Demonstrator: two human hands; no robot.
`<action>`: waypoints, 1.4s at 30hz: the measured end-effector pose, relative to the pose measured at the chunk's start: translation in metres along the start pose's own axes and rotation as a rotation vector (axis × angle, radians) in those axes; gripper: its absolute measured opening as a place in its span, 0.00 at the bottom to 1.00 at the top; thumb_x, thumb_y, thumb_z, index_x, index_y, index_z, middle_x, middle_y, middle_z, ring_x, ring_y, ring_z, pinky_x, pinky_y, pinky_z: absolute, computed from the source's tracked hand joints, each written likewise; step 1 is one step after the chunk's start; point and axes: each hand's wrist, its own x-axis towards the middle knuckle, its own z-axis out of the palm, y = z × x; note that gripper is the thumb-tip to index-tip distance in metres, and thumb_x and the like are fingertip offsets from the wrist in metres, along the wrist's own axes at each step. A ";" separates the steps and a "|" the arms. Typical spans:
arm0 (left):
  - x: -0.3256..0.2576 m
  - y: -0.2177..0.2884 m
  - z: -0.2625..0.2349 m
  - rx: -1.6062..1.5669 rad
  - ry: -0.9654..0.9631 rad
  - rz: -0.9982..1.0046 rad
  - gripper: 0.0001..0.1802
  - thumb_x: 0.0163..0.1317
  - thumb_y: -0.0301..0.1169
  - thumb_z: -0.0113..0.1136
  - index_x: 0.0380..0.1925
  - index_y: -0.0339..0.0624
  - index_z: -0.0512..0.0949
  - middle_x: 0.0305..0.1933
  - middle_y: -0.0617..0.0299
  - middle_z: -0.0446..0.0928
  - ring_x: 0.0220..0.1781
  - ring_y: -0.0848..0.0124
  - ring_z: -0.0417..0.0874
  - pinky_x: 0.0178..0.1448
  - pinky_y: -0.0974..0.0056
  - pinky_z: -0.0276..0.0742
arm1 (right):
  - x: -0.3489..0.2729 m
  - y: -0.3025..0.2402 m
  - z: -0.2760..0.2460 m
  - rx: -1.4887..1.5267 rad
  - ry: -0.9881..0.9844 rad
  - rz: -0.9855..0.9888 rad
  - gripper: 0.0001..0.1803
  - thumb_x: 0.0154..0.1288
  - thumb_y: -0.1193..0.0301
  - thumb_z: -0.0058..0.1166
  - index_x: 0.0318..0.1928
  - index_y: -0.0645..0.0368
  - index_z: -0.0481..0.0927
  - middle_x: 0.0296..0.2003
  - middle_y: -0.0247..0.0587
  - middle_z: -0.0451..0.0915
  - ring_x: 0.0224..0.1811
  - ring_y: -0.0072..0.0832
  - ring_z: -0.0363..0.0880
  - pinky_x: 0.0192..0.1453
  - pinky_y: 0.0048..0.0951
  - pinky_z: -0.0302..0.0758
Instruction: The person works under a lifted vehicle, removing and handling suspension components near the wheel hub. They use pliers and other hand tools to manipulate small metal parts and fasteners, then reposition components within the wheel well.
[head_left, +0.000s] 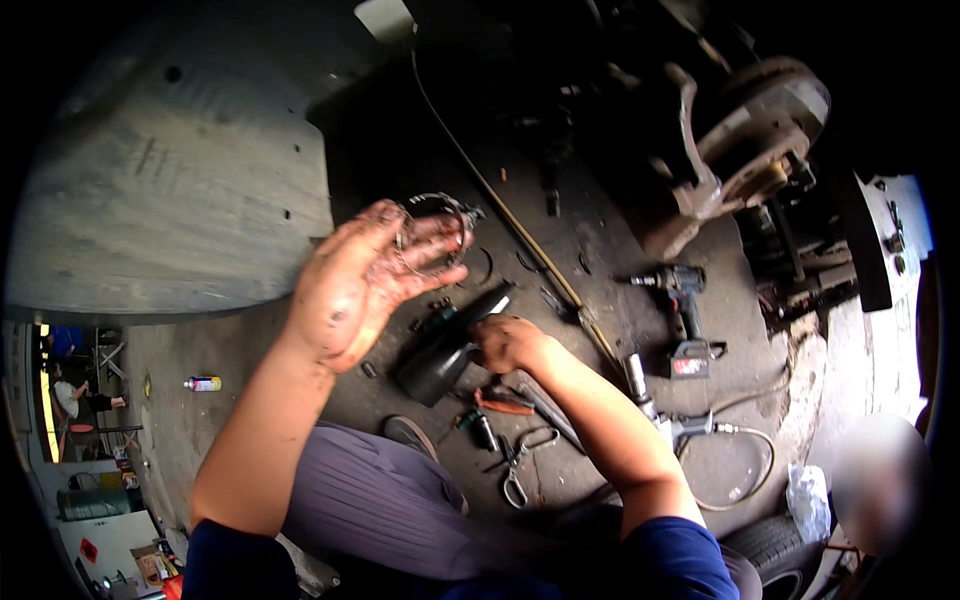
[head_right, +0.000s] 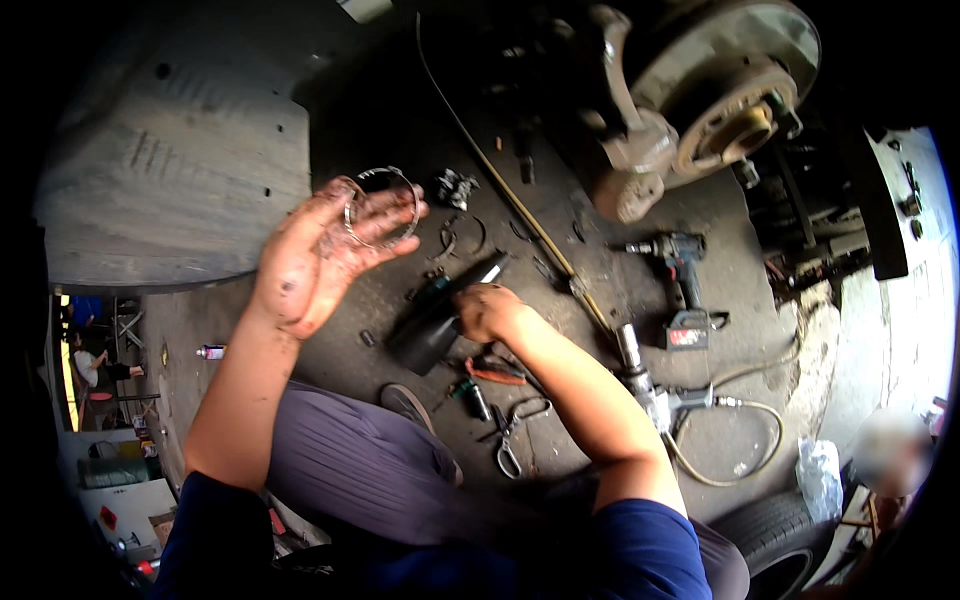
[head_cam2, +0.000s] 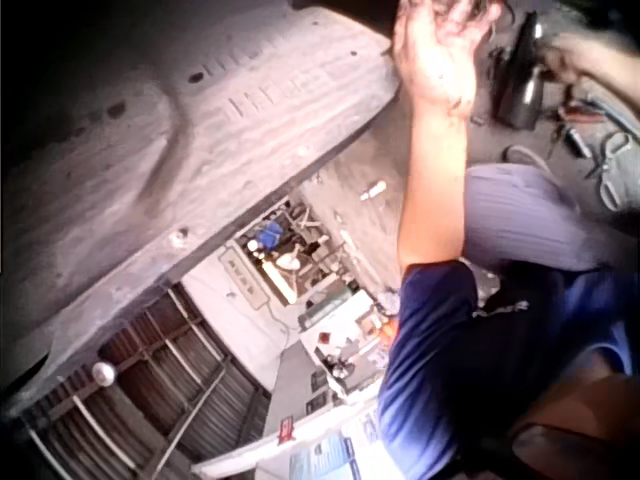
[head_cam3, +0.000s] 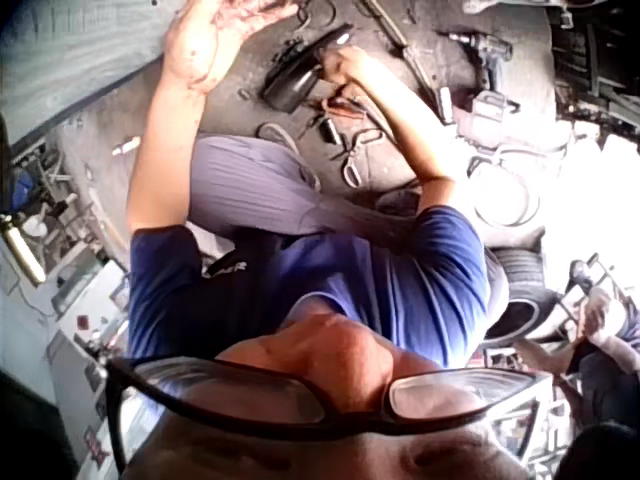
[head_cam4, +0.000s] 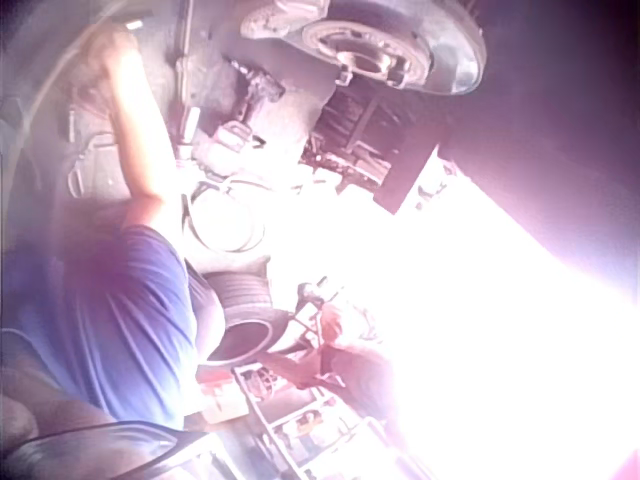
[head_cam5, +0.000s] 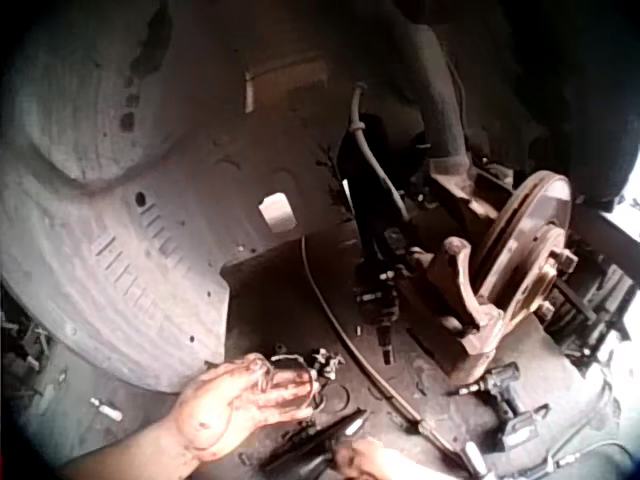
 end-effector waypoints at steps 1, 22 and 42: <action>-0.004 0.002 0.000 0.010 0.035 0.022 0.12 0.83 0.38 0.45 0.47 0.47 0.78 0.66 0.37 0.79 0.70 0.44 0.80 0.71 0.39 0.78 | 0.006 -0.004 -0.024 0.055 -0.017 0.042 0.19 0.60 0.62 0.57 0.47 0.59 0.85 0.50 0.53 0.87 0.58 0.48 0.84 0.62 0.44 0.81; 0.018 -0.004 -0.008 0.144 0.258 0.054 0.11 0.84 0.42 0.48 0.51 0.48 0.72 0.59 0.53 0.82 0.58 0.54 0.88 0.54 0.52 0.90 | 0.020 0.040 -0.192 1.555 0.743 0.146 0.19 0.82 0.56 0.44 0.59 0.54 0.77 0.39 0.40 0.83 0.34 0.27 0.79 0.39 0.31 0.76; 0.245 0.007 -0.002 0.965 0.380 0.694 0.25 0.84 0.41 0.45 0.66 0.32 0.74 0.66 0.36 0.78 0.69 0.42 0.78 0.71 0.51 0.75 | 0.029 -0.057 -0.241 1.345 0.803 0.503 0.28 0.76 0.34 0.47 0.58 0.39 0.73 0.23 0.22 0.64 0.20 0.14 0.58 0.25 0.21 0.50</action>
